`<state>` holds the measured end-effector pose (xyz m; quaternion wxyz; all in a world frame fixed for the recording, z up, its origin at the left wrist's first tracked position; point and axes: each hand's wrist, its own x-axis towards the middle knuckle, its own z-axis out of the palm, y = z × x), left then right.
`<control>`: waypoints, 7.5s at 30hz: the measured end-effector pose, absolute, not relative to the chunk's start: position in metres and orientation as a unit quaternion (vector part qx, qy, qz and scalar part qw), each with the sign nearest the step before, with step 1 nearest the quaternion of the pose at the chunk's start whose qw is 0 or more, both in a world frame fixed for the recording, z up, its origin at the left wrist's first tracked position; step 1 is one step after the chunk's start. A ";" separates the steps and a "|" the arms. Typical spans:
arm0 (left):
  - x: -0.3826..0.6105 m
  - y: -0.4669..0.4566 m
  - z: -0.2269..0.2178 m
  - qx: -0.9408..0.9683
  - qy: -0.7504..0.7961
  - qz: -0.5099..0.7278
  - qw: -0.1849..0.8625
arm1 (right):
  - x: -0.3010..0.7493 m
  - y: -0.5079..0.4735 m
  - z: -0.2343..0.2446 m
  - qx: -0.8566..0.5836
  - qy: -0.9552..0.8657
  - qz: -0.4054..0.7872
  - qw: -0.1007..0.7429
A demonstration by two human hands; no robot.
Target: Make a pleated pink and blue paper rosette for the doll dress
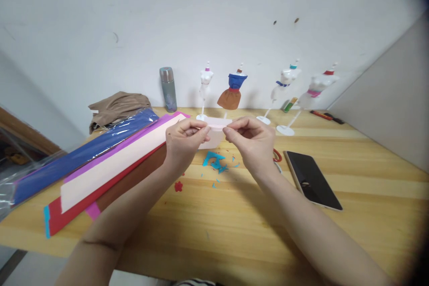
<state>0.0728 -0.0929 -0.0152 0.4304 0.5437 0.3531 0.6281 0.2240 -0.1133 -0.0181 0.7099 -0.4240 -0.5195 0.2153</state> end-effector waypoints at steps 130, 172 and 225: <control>0.059 -0.091 -0.006 0.672 0.268 0.507 0.469 | 0.226 -0.123 -0.021 -0.407 -0.653 0.015 0.639; 0.050 -0.089 0.003 0.585 0.274 0.584 0.491 | 0.226 -0.125 -0.021 -0.418 -0.658 0.071 0.622; 0.061 -0.093 -0.010 0.683 0.351 0.598 0.231 | 0.223 -0.129 -0.019 -0.440 -0.639 0.054 0.628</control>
